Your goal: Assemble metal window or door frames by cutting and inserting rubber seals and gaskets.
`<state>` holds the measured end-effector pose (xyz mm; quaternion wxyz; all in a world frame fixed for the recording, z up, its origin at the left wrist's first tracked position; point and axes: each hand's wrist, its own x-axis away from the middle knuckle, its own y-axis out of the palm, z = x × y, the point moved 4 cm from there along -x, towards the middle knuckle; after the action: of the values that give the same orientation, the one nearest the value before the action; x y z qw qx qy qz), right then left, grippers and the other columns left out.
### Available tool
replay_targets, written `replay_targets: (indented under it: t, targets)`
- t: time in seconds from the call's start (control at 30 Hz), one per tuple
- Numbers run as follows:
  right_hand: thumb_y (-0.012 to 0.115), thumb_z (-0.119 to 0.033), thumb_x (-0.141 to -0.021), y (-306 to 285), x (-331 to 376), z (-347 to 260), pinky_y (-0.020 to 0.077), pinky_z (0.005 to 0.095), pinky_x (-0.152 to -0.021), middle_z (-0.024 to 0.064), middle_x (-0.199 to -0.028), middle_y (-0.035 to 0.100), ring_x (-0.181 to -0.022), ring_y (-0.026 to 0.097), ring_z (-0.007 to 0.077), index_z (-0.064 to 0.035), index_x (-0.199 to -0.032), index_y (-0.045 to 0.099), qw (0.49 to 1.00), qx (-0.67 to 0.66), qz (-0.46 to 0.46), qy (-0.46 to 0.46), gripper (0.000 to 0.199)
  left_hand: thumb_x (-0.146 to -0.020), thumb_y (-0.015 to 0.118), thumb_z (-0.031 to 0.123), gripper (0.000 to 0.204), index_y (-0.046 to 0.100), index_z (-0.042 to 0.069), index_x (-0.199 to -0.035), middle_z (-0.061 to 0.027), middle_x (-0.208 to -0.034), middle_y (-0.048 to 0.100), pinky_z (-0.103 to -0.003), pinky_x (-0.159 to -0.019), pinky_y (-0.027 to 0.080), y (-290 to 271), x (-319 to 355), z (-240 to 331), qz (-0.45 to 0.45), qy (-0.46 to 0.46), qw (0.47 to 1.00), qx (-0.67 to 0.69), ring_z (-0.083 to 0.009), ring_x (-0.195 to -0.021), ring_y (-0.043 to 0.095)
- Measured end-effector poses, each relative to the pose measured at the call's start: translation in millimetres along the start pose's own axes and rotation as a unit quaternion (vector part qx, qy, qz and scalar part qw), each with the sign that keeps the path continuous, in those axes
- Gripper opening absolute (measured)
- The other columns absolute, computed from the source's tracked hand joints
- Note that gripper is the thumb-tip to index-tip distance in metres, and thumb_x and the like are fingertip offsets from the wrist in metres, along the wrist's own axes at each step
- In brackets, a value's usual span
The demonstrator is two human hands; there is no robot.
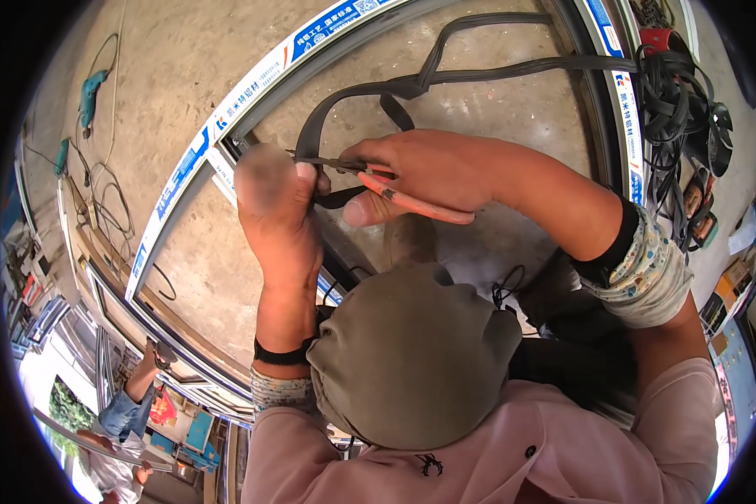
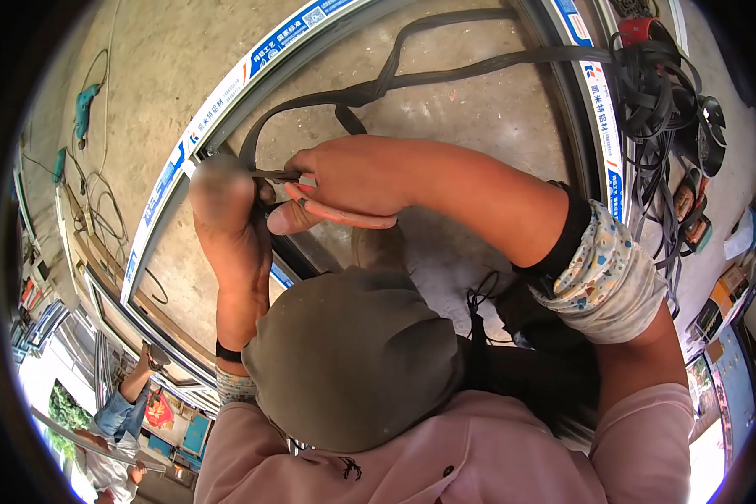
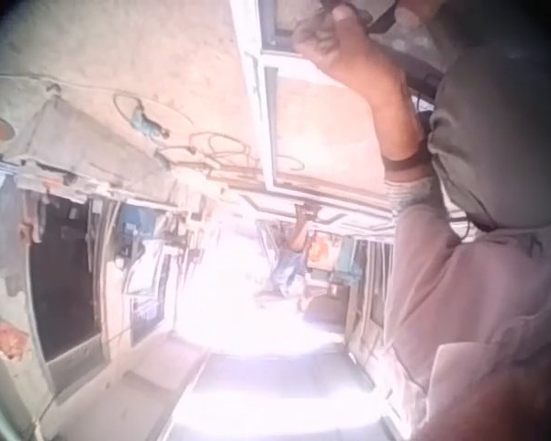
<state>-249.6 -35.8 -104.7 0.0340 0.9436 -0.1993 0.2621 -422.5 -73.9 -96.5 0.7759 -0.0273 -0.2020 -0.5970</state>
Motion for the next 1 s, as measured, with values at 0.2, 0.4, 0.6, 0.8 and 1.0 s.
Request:
replay_targets:
  t: [0.2, 0.4, 0.6, 0.8, 1.0]
  targets:
    - [0.061, -0.058, -0.085, -6, 3, -1, 0.0470, 0.0394, -0.071, 0.0148, -0.082, 0.063, -0.080, 0.061, 0.0325, 0.0004, -0.110, 0.062, 0.998, 0.046, 0.043, 0.010, 0.063, -0.083, 0.069, -0.004, 0.031, 0.045, 0.007, -0.098, -0.0080, -0.077, 0.060, -0.028, -0.067, 0.050, -6, -2, -1, -0.017, -0.004, 1.000, -0.019, -0.0170, -0.067, 0.061]
    - [0.066, -0.032, -0.084, -6, 2, -4, 0.0459, 0.0433, -0.062, 0.0186, -0.067, 0.061, -0.066, 0.060, 0.0371, 0.0014, -0.079, 0.059, 0.987, 0.119, 0.101, -0.046, 0.035, -0.084, 0.069, -0.001, 0.031, 0.044, 0.008, -0.098, -0.0089, -0.079, 0.061, -0.031, -0.066, 0.049, -7, -2, 1, -0.015, 0.021, 1.000, -0.017, -0.0197, -0.066, 0.059]
    - [0.065, -0.018, -0.081, -1, 16, 18, 0.0480, 0.0415, -0.061, 0.0153, -0.065, 0.061, -0.065, 0.062, 0.0333, -0.0022, -0.088, 0.063, 0.979, 0.118, 0.165, -0.034, 0.017, -0.085, 0.068, -0.001, 0.028, 0.046, 0.005, -0.100, -0.0088, -0.081, 0.060, -0.030, -0.066, 0.050, -16, -2, -7, 0.075, -0.025, 0.997, -0.019, -0.0186, -0.070, 0.061]
    - [0.066, -0.011, -0.077, -29, 72, 112, 0.0506, 0.0389, -0.079, 0.0119, -0.097, 0.065, -0.094, 0.062, 0.0301, -0.0098, -0.116, 0.060, 0.842, 0.357, 0.400, -0.055, 0.039, -0.085, 0.068, 0.001, 0.024, 0.054, 0.001, -0.105, -0.0077, -0.089, 0.062, -0.029, -0.072, 0.051, 9, -2, -29, -0.048, -0.115, 0.989, -0.075, -0.0165, -0.078, 0.062]
    - [0.069, -0.026, -0.079, -70, 75, 172, 0.0466, 0.0420, -0.088, 0.0106, -0.101, 0.063, -0.103, 0.059, 0.0297, -0.0100, -0.105, 0.060, 0.788, 0.504, 0.335, 0.116, 0.032, -0.077, 0.074, 0.009, 0.045, 0.055, -0.002, -0.117, -0.0192, -0.114, 0.060, -0.038, -0.085, 0.050, 64, -23, -65, -0.282, 0.192, 0.736, -0.585, -0.0327, -0.099, 0.062]
